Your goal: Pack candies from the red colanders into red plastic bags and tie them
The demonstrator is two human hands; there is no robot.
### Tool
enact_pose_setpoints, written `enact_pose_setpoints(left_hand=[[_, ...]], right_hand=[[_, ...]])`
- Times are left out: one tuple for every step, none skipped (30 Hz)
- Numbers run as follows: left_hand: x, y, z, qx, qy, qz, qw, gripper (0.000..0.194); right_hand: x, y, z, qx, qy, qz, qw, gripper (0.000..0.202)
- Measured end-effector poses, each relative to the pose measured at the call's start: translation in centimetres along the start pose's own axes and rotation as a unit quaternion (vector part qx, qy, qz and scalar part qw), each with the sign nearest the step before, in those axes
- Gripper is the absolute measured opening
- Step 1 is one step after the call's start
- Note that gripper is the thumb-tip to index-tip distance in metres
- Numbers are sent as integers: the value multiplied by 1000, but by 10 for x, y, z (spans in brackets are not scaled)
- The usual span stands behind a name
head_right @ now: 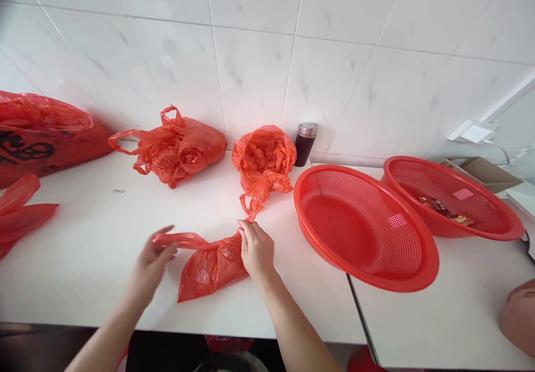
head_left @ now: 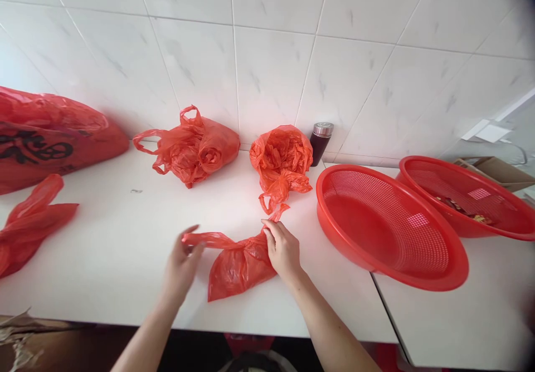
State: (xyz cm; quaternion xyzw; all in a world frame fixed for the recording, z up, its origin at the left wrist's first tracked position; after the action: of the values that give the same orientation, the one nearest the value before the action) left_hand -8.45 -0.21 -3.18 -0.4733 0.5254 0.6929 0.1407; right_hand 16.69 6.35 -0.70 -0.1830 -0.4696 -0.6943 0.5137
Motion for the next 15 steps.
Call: enact_pose_setpoints(left_hand=[[-7, 20, 0, -59, -13, -21, 998, 48], [-18, 39, -5, -125, -38, -22, 991, 48], [-34, 55, -13, -188, -79, 4, 979, 44], [-53, 63, -25, -230, -132, 50, 963, 39], [-74, 62, -38, -247, -195, 97, 944, 33], [-93, 51, -49, -226, -261, 133, 929, 28], [-106, 33, -57, -175, -308, 164, 921, 27], [-113, 12, -63, -115, -331, 190, 917, 28], [-114, -9, -65, -54, -333, 212, 917, 28], [-112, -27, -65, 1, -319, 227, 920, 26], [-108, -41, -62, 47, -297, 233, 925, 22], [-104, -49, -58, 82, -275, 228, 930, 18], [-101, -50, -52, 107, -253, 214, 937, 16], [-98, -46, -45, 120, -232, 195, 945, 14], [-97, -35, -36, 119, -212, 175, 954, 13]], right_hand=[[5, 5, -1, -24, 18, 10, 1000, 30], [10, 10, -1, -46, 35, 14, 998, 29], [15, 14, -2, -68, 52, 16, 996, 28], [20, 17, -3, -86, 69, 18, 994, 27], [25, 19, -4, -102, 86, 22, 991, 26], [30, 21, -6, -115, 104, 30, 987, 26], [34, 23, -9, -125, 124, 41, 983, 26], [39, 25, -12, -133, 145, 53, 979, 28], [42, 27, -15, -137, 164, 66, 975, 30], [44, 29, -18, -139, 179, 76, 971, 33], [45, 32, -21, -142, 189, 82, 968, 35], [44, 35, -24, -151, 191, 85, 966, 36], [41, 39, -25, -162, 183, 91, 965, 36], [37, 43, -26, -173, 167, 105, 965, 35], [31, 47, -25, -187, 146, 128, 963, 34]])
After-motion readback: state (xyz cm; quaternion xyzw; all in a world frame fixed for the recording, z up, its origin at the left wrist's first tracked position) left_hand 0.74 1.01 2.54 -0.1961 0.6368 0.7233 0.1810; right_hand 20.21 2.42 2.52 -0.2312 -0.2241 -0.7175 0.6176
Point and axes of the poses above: each hand's wrist, its own z-axis towards the middle knuckle, its own y-axis out of the back of the hand, x = y × z, the point moved 8 cm from there along z, towards the middle knuckle, and after that the axes turned 15 degrees about z, right-handed, at the moved point
